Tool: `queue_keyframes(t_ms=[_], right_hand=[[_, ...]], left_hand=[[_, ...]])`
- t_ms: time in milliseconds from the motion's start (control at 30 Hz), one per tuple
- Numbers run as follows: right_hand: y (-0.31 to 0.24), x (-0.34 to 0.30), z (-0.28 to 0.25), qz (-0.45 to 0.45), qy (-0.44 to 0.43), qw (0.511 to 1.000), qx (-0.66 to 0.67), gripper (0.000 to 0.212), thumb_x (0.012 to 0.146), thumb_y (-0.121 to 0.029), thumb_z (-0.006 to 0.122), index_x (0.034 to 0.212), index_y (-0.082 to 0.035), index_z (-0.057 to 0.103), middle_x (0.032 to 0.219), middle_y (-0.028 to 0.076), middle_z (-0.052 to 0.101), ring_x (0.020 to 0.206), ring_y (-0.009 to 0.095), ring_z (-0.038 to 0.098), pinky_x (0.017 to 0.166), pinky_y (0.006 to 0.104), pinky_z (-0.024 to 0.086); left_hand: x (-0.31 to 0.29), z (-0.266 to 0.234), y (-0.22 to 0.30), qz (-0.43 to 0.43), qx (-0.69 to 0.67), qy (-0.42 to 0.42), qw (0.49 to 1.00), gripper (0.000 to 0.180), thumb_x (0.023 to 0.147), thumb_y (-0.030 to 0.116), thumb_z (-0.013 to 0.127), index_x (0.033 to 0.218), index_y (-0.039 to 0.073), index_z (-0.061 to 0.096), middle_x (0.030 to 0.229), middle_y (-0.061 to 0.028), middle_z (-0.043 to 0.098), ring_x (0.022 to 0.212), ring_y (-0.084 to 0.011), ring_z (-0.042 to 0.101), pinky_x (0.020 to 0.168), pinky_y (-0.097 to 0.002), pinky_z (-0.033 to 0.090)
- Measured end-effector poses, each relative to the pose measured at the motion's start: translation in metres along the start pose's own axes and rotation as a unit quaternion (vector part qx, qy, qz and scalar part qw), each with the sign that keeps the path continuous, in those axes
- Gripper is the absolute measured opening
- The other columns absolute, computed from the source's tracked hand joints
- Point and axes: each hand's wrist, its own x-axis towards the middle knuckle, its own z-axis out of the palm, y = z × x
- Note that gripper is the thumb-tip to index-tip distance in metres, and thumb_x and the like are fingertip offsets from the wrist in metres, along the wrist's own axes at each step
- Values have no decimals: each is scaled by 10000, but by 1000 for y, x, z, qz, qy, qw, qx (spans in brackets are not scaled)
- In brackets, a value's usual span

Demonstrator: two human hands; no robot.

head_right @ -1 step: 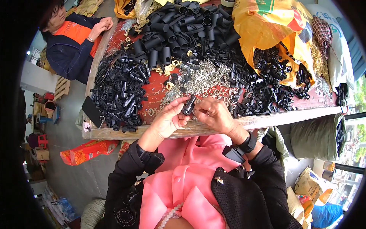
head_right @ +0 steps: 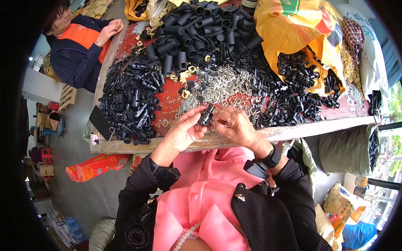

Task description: Manual assembly of small black plastic and metal components at a workbench.

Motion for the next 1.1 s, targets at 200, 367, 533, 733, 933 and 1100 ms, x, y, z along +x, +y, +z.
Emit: queue_keyframes(t_ms=[200, 367, 533, 733, 933, 1100], right_hand=[[-9, 1, -1, -27, -15, 1000, -2, 85, 719, -83, 589, 769, -34, 541, 683, 78, 549, 670, 258, 548, 600, 339, 444], [-9, 1, 0, -29, -13, 999, -3, 95, 706, -70, 602, 766, -30, 541, 687, 73, 542, 664, 248, 532, 602, 334, 433], [-16, 1, -4, -45, -16, 994, -97, 124, 659, -33, 623, 759, -36, 550, 793, 60, 536, 733, 230, 494, 657, 318, 400], [-18, 3, 1, -136, 27, 973, -186, 105, 625, -55, 609, 716, -61, 556, 847, 50, 494, 750, 230, 436, 677, 327, 339], [-20, 4, 0, -123, -14, 975, -186, 151, 562, -33, 644, 693, -53, 572, 896, 46, 504, 824, 241, 444, 715, 345, 353], [-28, 6, -5, -75, -68, 978, -182, 124, 557, -52, 648, 662, -73, 584, 913, 22, 513, 866, 232, 447, 730, 340, 345]], left_hand=[[-3, 9, -4, -8, 158, 56, 986, 279, 864, 144, 477, 1102, 0, 468, 915, -76, 571, 710, -151, 588, 615, -244, 498], [-4, 5, -3, -36, 69, 48, 996, 240, 867, 133, 471, 1063, -5, 488, 928, -82, 570, 717, -166, 590, 636, -250, 501], [-7, 10, -5, -31, 34, 37, 998, 215, 872, 128, 459, 1034, -7, 496, 949, -100, 565, 769, -182, 588, 679, -263, 502], [-11, 13, -7, -34, 92, 50, 994, 252, 875, 126, 453, 1081, -15, 486, 981, -93, 558, 815, -164, 575, 716, -263, 495], [-11, 16, -13, -15, 183, 63, 981, 279, 873, 113, 457, 1114, -27, 478, 1006, -68, 551, 838, -129, 561, 745, -250, 482], [-16, 25, -14, -13, 235, 55, 970, 297, 881, 119, 439, 1134, -36, 456, 1006, -83, 549, 880, -138, 558, 772, -269, 477]])
